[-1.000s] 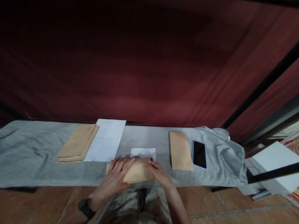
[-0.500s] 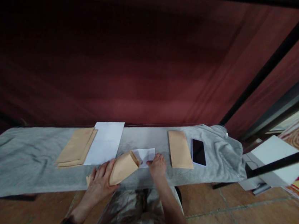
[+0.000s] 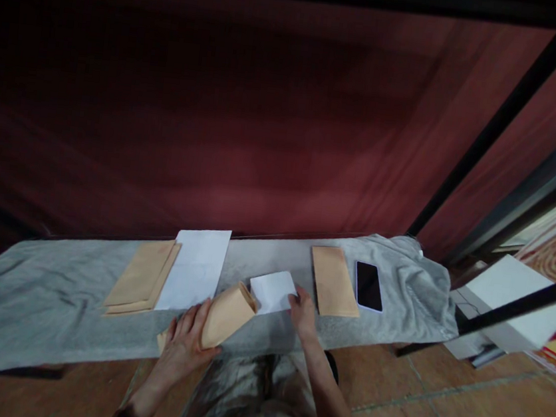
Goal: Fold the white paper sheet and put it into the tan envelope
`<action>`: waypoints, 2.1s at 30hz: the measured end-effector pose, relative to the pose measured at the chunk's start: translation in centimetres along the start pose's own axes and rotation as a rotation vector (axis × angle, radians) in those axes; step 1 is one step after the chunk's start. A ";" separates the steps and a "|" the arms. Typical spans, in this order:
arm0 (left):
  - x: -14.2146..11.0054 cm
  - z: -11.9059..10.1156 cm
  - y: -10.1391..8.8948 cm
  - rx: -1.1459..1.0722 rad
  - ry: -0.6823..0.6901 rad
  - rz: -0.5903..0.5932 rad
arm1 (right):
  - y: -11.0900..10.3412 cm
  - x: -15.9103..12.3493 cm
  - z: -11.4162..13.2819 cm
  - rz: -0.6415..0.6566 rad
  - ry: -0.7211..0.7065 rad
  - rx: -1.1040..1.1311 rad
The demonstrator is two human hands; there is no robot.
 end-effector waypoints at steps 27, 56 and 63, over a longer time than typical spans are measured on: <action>1.7 -2.1 0.3 -0.006 0.126 -0.037 | -2.5 0.0 1.3 0.256 0.018 0.117; 3.5 -7.3 -0.5 -0.062 0.346 -0.031 | 0.4 -3.8 4.1 0.378 -0.178 -0.089; 3.6 -7.8 -0.6 0.000 0.365 -0.080 | -0.4 -4.2 6.2 0.523 -0.379 -0.294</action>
Point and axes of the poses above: each hand's wrist, its own x-axis towards the middle knuckle, its own y-axis out of the palm, z = x × y, the point moved 6 cm from there along x, towards the middle knuckle, and after that the axes turned 4 degrees about x, right-handed, at the moved point
